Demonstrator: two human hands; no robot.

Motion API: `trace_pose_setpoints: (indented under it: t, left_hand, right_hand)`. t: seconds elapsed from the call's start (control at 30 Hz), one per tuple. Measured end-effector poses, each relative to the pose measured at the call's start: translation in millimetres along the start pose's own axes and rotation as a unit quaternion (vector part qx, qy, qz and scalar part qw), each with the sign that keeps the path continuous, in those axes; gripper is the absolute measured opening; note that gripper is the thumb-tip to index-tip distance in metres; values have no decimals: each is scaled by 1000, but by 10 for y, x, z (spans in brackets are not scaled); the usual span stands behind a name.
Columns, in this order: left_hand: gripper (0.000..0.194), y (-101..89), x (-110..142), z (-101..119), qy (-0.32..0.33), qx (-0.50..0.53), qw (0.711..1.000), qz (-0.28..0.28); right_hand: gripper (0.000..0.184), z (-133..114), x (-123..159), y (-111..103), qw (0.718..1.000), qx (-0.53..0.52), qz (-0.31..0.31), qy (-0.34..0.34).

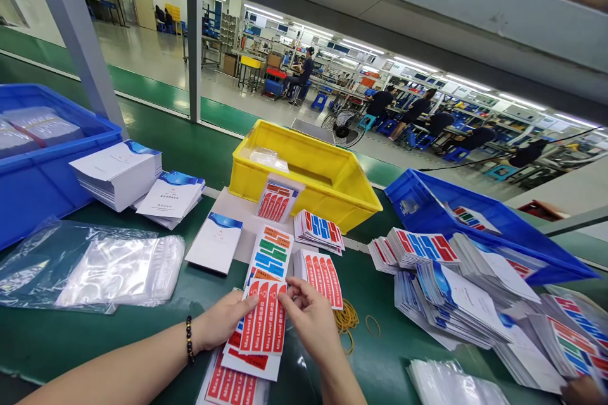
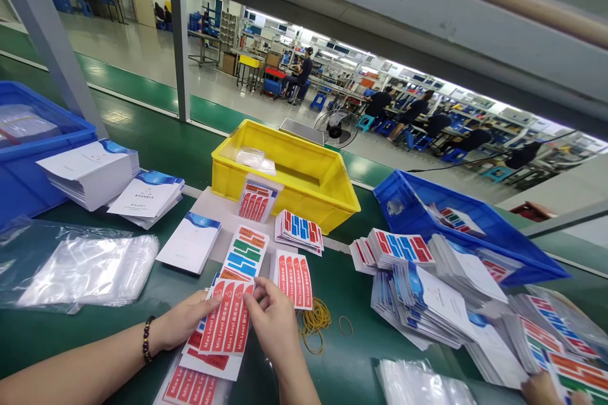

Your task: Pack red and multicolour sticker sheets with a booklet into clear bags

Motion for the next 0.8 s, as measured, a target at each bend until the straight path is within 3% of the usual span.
trace_pose_setpoints:
  t: [0.27, 0.57, 0.8]
  left_hand:
    - [46, -31, -41, -22, 8, 52, 999, 7]
    - [45, 101, 5, 144, 48, 101, 993, -45]
    - [41, 28, -18, 103, 32, 127, 991, -12]
  right_hand:
    - [41, 83, 18, 146, 979, -197, -4, 60]
    - [39, 89, 44, 196, 973, -221, -14, 57]
    - [34, 58, 37, 155, 976, -211, 12, 51]
Point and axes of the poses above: each hand's wrist, its own x-axis away from the middle knuckle, its own y-axis out of the palm, z = x × y, the point moved 6 cm from there along -x, towards the middle knuckle, and after that the axes turned 1 degree about y, right-handed, at the moved point
